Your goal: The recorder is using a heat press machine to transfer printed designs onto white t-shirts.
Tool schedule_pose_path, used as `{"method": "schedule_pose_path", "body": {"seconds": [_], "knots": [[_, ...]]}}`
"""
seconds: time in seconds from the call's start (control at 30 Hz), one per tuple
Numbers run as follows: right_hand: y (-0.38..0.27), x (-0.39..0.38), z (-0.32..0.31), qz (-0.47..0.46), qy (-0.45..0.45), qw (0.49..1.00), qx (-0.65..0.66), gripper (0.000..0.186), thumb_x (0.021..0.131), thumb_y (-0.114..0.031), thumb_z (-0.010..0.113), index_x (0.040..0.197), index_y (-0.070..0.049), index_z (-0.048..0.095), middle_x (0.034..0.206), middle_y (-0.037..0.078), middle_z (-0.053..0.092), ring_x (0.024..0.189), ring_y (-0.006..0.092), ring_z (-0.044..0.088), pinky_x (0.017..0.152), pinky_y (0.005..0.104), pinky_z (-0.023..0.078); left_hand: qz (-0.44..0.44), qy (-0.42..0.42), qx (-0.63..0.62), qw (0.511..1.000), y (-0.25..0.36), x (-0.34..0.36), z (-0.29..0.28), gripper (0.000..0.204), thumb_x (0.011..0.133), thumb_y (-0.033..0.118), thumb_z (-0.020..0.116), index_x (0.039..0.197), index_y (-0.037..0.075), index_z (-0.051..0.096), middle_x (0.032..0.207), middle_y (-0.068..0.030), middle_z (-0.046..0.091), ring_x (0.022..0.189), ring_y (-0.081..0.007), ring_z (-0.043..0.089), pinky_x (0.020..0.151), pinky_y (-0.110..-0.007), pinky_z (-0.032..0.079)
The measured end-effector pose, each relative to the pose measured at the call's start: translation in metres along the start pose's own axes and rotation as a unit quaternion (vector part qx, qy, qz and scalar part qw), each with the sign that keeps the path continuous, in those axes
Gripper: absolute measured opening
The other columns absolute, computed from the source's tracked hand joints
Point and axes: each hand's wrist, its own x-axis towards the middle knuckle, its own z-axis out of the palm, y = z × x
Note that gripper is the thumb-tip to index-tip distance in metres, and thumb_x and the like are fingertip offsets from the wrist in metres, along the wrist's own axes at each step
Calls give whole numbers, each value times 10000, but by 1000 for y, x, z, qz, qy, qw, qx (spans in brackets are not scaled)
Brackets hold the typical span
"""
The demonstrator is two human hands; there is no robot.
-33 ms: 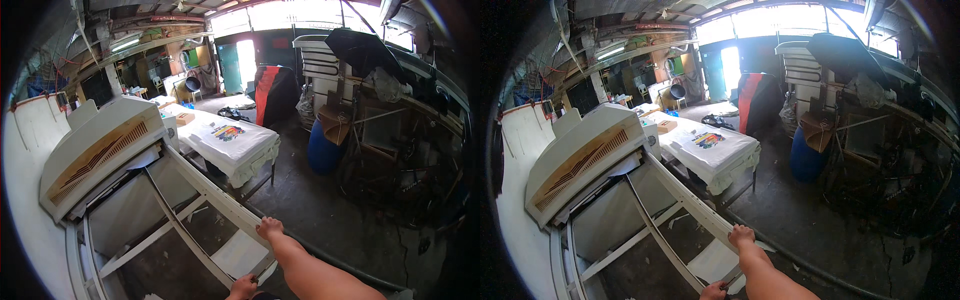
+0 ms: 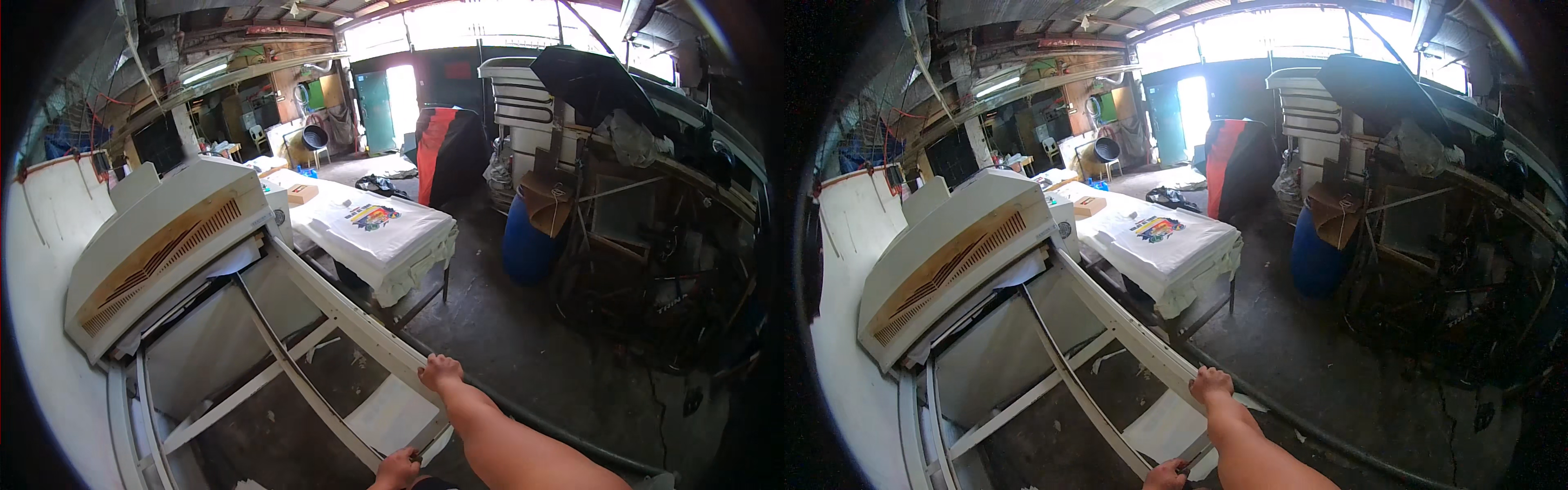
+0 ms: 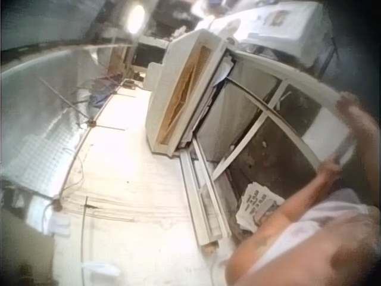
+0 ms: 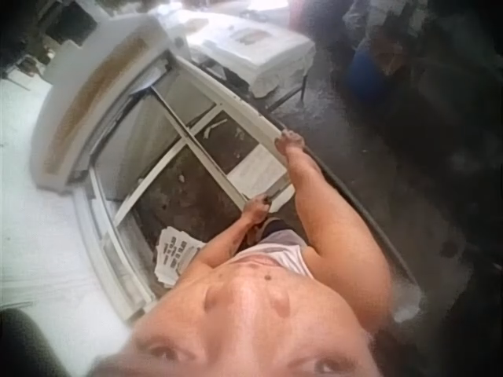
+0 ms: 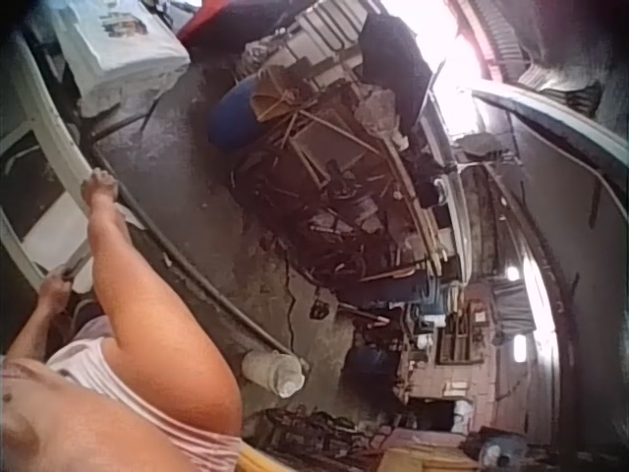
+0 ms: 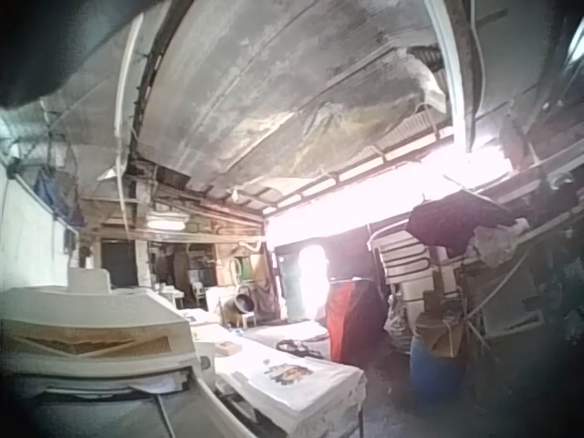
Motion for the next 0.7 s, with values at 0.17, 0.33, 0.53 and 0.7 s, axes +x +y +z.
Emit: {"method": "schedule_pose_path", "body": {"seconds": [0.17,0.33,0.53,0.7], "knots": [[-1,-1,0,2,2,1000,4,485,862,-460,452,1154,-83,542,1185,131,562,1111,287,543,921,396,440,-7,-11,-12,1000,11,-3,-8,310,755,228,491,988,52,596,1001,-196,616,932,-370,564,792,-424,439],[-2,2,2,1,-2,1000,-3,479,864,-456,451,1154,-85,544,1178,133,567,1104,286,549,922,399,438,-9,-19,12,1000,-1,1,-2,313,766,210,493,1017,52,593,1009,-195,617,951,-375,564,808,-428,443],[-2,0,2,-5,-1,1000,-12,486,866,-465,445,1159,-89,541,1175,125,569,1103,283,550,916,399,438,4,-6,33,999,-17,2,10,323,776,203,495,1045,49,589,1033,-196,614,977,-375,560,826,-425,442],[-4,-3,-2,-5,-3,1000,-10,486,872,-467,439,1164,-91,538,1180,126,566,1104,287,549,920,403,434,19,-54,24,998,8,-6,-12,339,770,208,492,1051,47,593,1060,-201,607,997,-366,556,837,-418,438]]}}
